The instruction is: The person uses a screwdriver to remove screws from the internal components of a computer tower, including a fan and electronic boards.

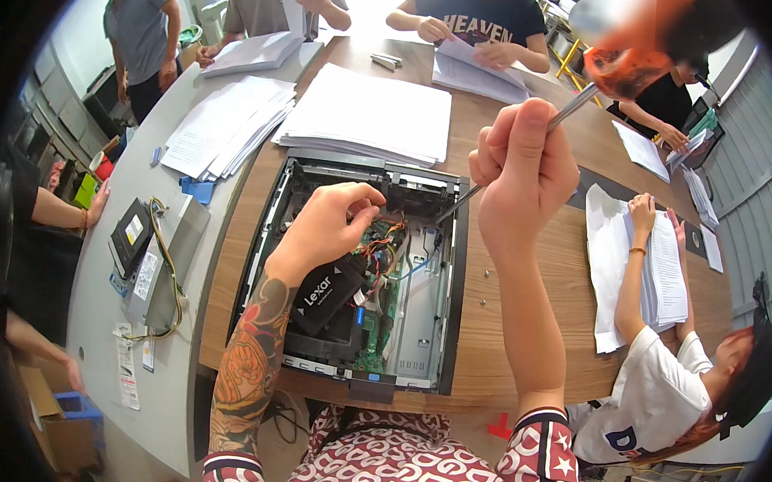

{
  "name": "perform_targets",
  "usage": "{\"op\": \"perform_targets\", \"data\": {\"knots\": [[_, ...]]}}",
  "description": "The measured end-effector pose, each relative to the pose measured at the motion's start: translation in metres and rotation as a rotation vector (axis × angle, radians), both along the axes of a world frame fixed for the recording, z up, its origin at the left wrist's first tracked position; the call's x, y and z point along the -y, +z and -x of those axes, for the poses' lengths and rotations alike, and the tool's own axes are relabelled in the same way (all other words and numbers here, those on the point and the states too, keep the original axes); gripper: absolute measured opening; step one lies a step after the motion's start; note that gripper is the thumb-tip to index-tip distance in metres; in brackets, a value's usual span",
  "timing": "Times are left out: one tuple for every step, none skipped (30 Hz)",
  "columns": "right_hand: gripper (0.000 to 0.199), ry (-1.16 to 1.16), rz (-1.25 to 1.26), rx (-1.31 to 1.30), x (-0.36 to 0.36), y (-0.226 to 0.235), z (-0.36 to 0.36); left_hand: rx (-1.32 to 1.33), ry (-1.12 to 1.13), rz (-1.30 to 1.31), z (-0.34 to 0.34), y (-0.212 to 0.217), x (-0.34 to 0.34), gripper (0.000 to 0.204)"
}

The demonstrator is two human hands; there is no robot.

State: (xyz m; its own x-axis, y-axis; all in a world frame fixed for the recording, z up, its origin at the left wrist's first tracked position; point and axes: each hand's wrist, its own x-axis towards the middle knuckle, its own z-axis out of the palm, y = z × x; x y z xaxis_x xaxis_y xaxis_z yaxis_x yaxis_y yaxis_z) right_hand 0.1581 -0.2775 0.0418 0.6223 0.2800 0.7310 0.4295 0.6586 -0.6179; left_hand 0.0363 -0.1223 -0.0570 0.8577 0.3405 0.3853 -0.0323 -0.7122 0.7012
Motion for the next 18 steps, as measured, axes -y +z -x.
{"op": "perform_targets", "data": {"knots": [[0.040,0.020,-0.019,-0.001,0.003,0.001,0.000,-0.002,-0.002,-0.005,0.000,0.001,0.002,0.017],[0.040,0.039,-0.037,-0.002,0.005,0.003,0.000,-0.040,-0.004,0.076,-0.001,0.004,0.004,0.017],[0.040,0.037,-0.041,-0.004,0.006,0.006,-0.001,-0.078,-0.005,0.156,-0.001,0.005,0.005,0.018],[0.041,0.057,-0.052,0.005,0.009,0.009,-0.001,-0.082,-0.008,0.153,-0.002,0.003,0.005,0.018],[0.041,0.077,-0.063,0.015,0.010,0.011,-0.001,-0.051,-0.009,0.100,-0.004,-0.002,0.004,0.018],[0.041,0.073,-0.065,0.012,0.009,0.011,-0.002,-0.021,-0.010,0.048,-0.005,-0.005,0.003,0.018],[0.041,0.021,-0.048,0.001,0.005,0.011,-0.002,-0.023,-0.015,0.046,-0.004,-0.005,0.004,0.018],[0.042,-0.031,-0.030,-0.010,0.004,0.010,0.000,-0.031,-0.018,0.008,-0.004,-0.005,0.004,0.017],[0.042,-0.036,-0.032,-0.012,0.003,0.006,0.000,-0.039,-0.021,-0.030,-0.004,-0.005,0.004,0.017],[0.042,-0.013,0.050,-0.026,0.000,-0.002,-0.001,-0.042,-0.023,-0.029,-0.003,-0.006,0.004,0.017],[0.042,0.011,0.131,-0.039,-0.003,-0.010,-0.003,-0.048,-0.019,-0.030,-0.003,-0.006,0.003,0.016],[0.042,-0.005,0.193,-0.056,-0.003,-0.017,-0.003,-0.055,-0.015,-0.030,-0.002,-0.006,0.003,0.016],[0.042,-0.004,0.194,-0.057,-0.003,-0.021,-0.003,-0.056,-0.015,-0.030,-0.002,-0.005,0.003,0.016],[0.042,-0.020,0.208,-0.031,-0.004,-0.025,-0.001,-0.053,-0.018,-0.034,-0.002,-0.004,0.003,0.015],[0.041,-0.035,0.222,-0.006,-0.004,-0.028,0.000,-0.051,-0.020,-0.038,-0.002,-0.003,0.003,0.015],[0.041,-0.034,0.223,-0.007,-0.004,-0.032,0.000,-0.052,-0.020,-0.036,-0.002,-0.004,0.003,0.015],[0.041,-0.041,0.250,0.002,-0.004,-0.037,0.000,-0.053,-0.018,-0.045,-0.002,-0.005,0.002,0.015],[0.040,-0.047,0.277,0.011,-0.005,-0.041,-0.001,-0.053,-0.016,-0.055,-0.002,-0.005,0.002,0.014]]}}
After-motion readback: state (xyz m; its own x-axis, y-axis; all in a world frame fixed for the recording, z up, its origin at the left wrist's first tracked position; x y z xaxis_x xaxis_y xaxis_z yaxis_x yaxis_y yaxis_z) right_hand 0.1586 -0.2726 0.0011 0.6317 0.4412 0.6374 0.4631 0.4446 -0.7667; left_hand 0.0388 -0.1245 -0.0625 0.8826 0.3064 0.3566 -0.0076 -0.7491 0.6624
